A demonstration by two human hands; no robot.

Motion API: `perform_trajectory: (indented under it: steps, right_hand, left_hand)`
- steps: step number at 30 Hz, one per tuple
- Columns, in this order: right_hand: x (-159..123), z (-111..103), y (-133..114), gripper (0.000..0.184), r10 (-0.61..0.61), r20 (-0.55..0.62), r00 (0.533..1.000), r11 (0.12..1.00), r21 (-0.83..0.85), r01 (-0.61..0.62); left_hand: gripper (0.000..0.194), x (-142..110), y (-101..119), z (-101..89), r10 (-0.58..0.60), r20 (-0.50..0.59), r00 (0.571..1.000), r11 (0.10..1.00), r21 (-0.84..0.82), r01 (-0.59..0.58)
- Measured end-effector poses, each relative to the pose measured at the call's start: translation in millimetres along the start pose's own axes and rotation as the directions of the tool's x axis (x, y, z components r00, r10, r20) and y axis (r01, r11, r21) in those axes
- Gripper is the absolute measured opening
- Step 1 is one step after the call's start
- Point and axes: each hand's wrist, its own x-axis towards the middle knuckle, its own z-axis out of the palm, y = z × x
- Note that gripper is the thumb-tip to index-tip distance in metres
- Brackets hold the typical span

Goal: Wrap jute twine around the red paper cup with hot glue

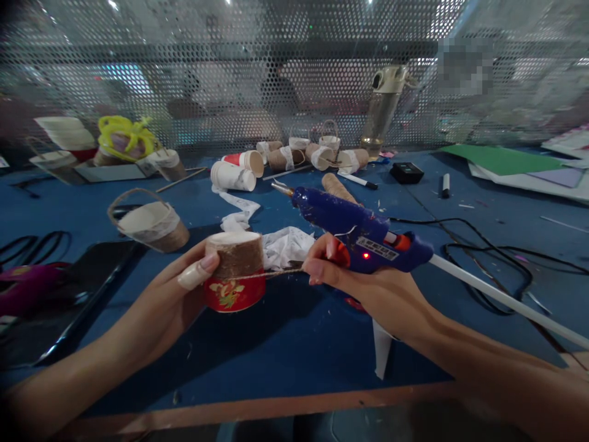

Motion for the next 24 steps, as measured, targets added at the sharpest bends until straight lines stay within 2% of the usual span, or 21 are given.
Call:
perform_trajectory:
  steps: [3,8,14,17,24]
  right_hand:
    - [1.9,-0.8,-0.7,0.022,-0.013,0.030,0.999,0.996,0.089,0.010]
    - [4.7,0.4,-2.1,0.026,0.011,0.047,0.999,0.991,0.130,-0.017]
    - [4.5,2.8,-1.6,0.028,0.104,0.024,0.994,0.994,0.032,-0.104]
    - [5.4,5.3,-4.6,0.033,0.110,0.017,0.994,0.994,-0.009,-0.110]
    - [6.1,7.1,-4.6,0.036,0.107,0.038,0.993,0.993,0.037,-0.109]
  left_hand:
    - [0.030,-1.2,0.6,0.1,-0.017,-0.006,1.000,1.000,-0.012,0.017]
    - [0.041,-3.0,1.1,1.9,-0.067,-0.009,0.998,0.997,-0.041,0.067]
    - [0.040,-1.0,-0.6,1.4,-0.077,0.053,0.996,0.992,-0.100,0.082]
    - [0.038,-0.3,-2.0,0.5,-0.064,0.093,0.994,0.988,-0.131,0.076]
    - [0.039,-0.4,-5.2,0.4,-0.070,0.138,0.988,0.982,-0.166,0.093]
